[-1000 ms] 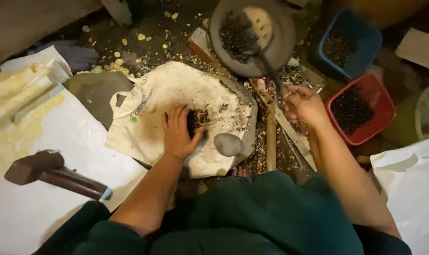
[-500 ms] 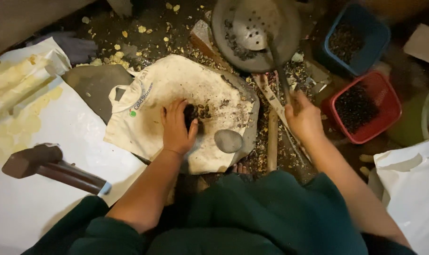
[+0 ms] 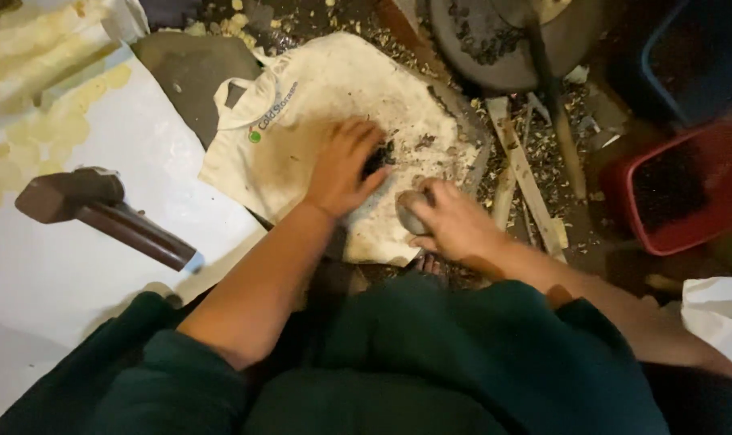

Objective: Cracking roasted nuts with a stone and then flattening them using a wooden hammer on a floor-based setup.

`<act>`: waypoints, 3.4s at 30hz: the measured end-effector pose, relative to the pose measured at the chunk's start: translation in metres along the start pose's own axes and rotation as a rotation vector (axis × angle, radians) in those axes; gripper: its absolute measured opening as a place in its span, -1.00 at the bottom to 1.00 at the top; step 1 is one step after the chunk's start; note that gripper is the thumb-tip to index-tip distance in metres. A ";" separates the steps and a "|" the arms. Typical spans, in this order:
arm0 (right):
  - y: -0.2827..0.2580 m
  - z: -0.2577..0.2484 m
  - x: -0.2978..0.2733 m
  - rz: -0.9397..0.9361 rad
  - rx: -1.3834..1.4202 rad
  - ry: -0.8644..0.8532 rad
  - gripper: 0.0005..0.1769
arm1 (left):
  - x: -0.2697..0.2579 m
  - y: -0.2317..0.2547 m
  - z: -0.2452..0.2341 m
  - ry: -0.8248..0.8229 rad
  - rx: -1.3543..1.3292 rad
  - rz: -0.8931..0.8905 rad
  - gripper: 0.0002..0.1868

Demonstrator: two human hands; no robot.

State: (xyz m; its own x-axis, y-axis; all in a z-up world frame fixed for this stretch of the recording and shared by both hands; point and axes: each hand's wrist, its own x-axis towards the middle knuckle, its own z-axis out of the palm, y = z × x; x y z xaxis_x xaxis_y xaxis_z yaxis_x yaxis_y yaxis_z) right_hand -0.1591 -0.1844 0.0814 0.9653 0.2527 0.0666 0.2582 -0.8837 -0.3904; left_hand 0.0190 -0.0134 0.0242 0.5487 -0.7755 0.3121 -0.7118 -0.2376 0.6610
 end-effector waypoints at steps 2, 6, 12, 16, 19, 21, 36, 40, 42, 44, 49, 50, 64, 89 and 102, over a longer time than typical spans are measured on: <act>-0.007 0.005 0.006 0.123 -0.014 -0.139 -0.37 | -0.001 -0.010 0.009 -0.042 0.036 0.064 -0.53; 0.033 0.009 -0.007 0.685 0.488 -0.244 -0.35 | 0.005 -0.017 0.025 -0.197 0.079 0.039 -0.78; 0.039 0.001 0.001 0.598 0.361 0.227 -0.38 | 0.012 0.006 0.038 -0.169 0.156 0.078 -0.77; 0.032 0.000 0.025 0.845 0.129 -0.042 -0.40 | 0.019 0.003 0.036 -0.182 0.135 -0.031 -0.80; 0.010 -0.010 0.039 0.637 0.160 0.120 -0.44 | 0.012 -0.013 0.039 -0.060 0.215 0.106 -0.57; -0.010 -0.014 0.060 0.693 0.037 -0.174 -0.37 | 0.006 -0.023 0.034 -0.050 0.135 0.057 -0.71; 0.025 0.013 0.029 0.676 0.061 -0.046 -0.37 | 0.026 -0.005 0.036 -0.043 0.183 -0.053 -0.68; 0.012 0.003 0.049 0.874 0.113 -0.201 -0.37 | 0.010 -0.012 0.030 0.016 0.232 0.061 -0.68; 0.009 0.012 0.053 0.641 0.042 -0.004 -0.43 | 0.006 -0.015 0.028 0.032 0.132 -0.014 -0.67; 0.009 0.008 0.057 0.594 -0.038 -0.068 -0.42 | 0.010 -0.020 0.030 0.029 0.164 0.001 -0.73; 0.027 0.018 0.044 0.734 0.118 0.048 -0.40 | 0.004 -0.020 0.028 0.030 0.148 -0.005 -0.69; 0.033 0.020 0.042 0.759 0.241 0.074 -0.40 | 0.003 -0.019 0.030 0.013 0.124 -0.012 -0.72; 0.024 0.007 0.050 0.835 0.175 -0.171 -0.44 | 0.015 -0.004 0.034 0.079 0.133 -0.106 -0.81; 0.024 0.004 0.058 0.608 -0.199 -0.184 -0.43 | 0.024 -0.002 0.024 0.044 0.202 -0.178 -0.78; 0.040 0.013 0.072 0.663 0.173 0.040 -0.40 | 0.003 -0.024 0.026 0.076 0.216 -0.125 -0.69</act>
State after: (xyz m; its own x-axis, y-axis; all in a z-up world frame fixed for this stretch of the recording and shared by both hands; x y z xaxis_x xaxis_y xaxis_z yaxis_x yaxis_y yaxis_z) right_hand -0.0803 -0.1962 0.0590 0.9189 -0.3375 -0.2041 -0.3943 -0.7703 -0.5013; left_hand 0.0264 -0.0256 -0.0081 0.6641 -0.6879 0.2928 -0.7089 -0.4549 0.5390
